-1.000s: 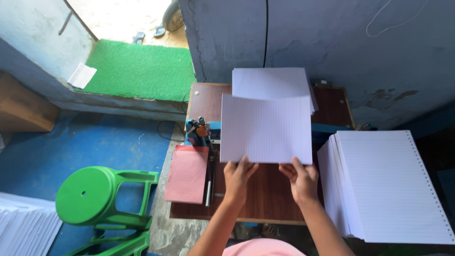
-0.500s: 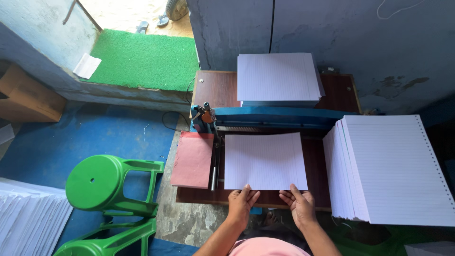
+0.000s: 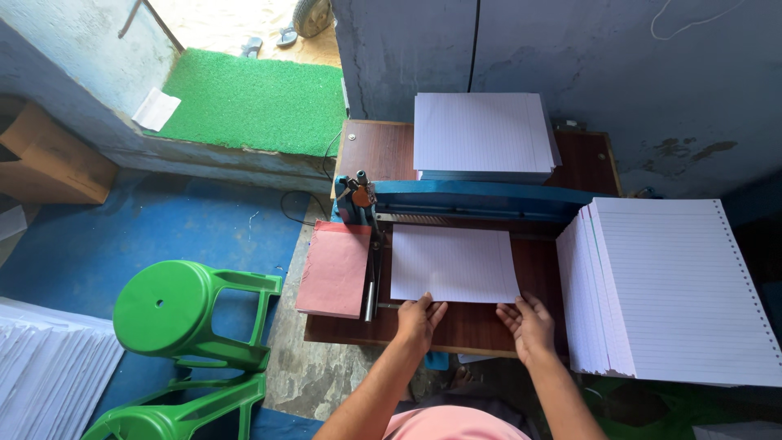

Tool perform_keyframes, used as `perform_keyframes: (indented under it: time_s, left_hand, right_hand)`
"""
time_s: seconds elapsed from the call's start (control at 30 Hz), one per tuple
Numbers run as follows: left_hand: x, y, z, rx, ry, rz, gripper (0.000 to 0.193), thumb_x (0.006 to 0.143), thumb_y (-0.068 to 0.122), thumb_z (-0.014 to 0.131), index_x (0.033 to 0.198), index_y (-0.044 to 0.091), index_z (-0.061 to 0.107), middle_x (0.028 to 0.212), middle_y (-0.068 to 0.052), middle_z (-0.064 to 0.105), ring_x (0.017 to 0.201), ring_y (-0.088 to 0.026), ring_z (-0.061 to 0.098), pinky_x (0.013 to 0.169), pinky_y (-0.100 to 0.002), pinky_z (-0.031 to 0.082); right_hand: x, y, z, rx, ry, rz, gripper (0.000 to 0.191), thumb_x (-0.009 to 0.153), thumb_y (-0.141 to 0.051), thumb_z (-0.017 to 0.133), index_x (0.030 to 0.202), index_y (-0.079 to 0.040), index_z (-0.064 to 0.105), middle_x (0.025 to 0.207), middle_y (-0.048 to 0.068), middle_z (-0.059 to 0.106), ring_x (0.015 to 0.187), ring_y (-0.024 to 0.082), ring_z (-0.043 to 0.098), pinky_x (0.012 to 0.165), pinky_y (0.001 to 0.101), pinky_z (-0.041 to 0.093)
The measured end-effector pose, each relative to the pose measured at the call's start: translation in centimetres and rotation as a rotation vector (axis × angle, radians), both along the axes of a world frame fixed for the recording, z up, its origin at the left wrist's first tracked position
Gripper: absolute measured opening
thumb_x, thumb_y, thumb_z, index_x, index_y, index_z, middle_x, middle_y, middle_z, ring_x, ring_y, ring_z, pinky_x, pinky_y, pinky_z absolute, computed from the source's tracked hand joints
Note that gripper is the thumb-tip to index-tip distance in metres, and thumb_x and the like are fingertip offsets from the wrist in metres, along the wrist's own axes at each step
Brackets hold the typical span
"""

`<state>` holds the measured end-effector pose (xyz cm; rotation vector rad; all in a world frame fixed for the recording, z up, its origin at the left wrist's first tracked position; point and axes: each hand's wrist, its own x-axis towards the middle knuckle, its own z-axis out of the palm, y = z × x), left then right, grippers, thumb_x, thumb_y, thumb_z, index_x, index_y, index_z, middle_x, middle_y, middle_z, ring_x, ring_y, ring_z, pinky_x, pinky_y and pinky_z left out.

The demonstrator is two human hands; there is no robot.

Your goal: The person places lined paper sheets into a binding machine, presses the handle to create holes, and stacks the processed sheets. The person then inserts the punched sheets into a printed cover and stacks the finished notebooks.

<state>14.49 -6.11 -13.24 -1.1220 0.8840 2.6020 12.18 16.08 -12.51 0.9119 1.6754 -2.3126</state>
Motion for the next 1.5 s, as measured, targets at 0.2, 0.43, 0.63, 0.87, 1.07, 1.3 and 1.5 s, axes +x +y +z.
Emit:
perform_keyframes:
  time_s: [0.2,0.43,0.63,0.87,1.07,1.3,1.5]
  left_hand:
    - [-1.5,-0.7,1.2,-0.005,-0.008,-0.034,0.029,0.105,0.011,0.05,0.119,-0.014,0.05,0.117,-0.02,0.056,0.098,-0.022,0.066,0.095,-0.034,0.059]
    - [-1.6,-1.5,1.4,-0.017,-0.035,-0.023,0.03,0.105,0.011,0.051,0.119,-0.016,0.049,0.117,-0.021,0.054,0.099,-0.024,0.065,0.096,-0.036,0.058]
    - [-1.7,-2.5,1.0,0.024,-0.058,0.011,0.026,0.103,0.008,0.054,0.119,-0.013,0.049,0.114,-0.018,0.054,0.096,-0.024,0.063,0.096,-0.038,0.059]
    - [-1.5,-2.8,1.9,0.029,-0.08,0.027,0.028,0.103,0.008,0.053,0.122,-0.012,0.048,0.116,-0.019,0.055,0.099,-0.024,0.064,0.096,-0.039,0.059]
    - [-1.6,-2.7,2.0,0.043,-0.107,0.05,0.03,0.103,0.007,0.053,0.126,-0.011,0.047,0.119,-0.019,0.053,0.104,-0.026,0.063,0.099,-0.041,0.058]
    - [-2.0,-1.4,1.8,0.029,-0.113,0.191,0.048,0.099,0.009,0.058,0.136,-0.015,0.04,0.14,-0.029,0.046,0.124,-0.038,0.057,0.104,-0.044,0.059]
    - [-2.2,-0.9,2.7,0.12,-0.17,0.2,0.079,0.094,0.01,0.062,0.154,-0.01,0.016,0.162,-0.031,0.019,0.152,-0.045,0.027,0.124,-0.051,0.033]
  right_hand:
    - [-1.0,-0.5,0.7,0.159,0.027,0.064,0.042,0.102,-0.004,0.054,0.142,0.01,0.049,0.11,0.022,0.066,0.093,0.026,0.072,0.085,0.036,0.065]
    - [-0.6,-1.3,0.6,0.171,0.011,0.083,0.039,0.103,-0.004,0.053,0.139,0.009,0.053,0.112,0.021,0.066,0.094,0.025,0.072,0.086,0.0349,0.065]
    - [-0.7,-2.1,0.6,0.162,0.002,0.11,0.038,0.103,-0.003,0.053,0.139,0.008,0.052,0.11,0.023,0.066,0.094,0.026,0.072,0.086,0.0361,0.064]
    - [-0.7,-2.3,1.5,0.184,-0.018,0.149,0.042,0.101,-0.007,0.054,0.141,0.007,0.05,0.114,0.022,0.066,0.099,0.027,0.072,0.087,0.0373,0.064]
    - [-4.0,-1.9,2.6,0.413,-0.092,0.287,0.047,0.098,-0.015,0.061,0.14,0.005,0.052,0.115,0.016,0.065,0.103,0.024,0.07,0.084,0.0347,0.063]
    - [-7.6,-2.8,4.5,0.828,-0.127,0.533,0.047,0.097,-0.018,0.066,0.139,0.002,0.065,0.091,0.032,0.073,0.084,0.042,0.068,0.072,0.0461,0.054]
    - [-7.8,-3.4,4.6,0.965,-0.078,0.565,0.046,0.094,-0.025,0.066,0.133,-0.001,0.067,0.108,0.019,0.075,0.096,0.024,0.071,0.087,0.0379,0.055]
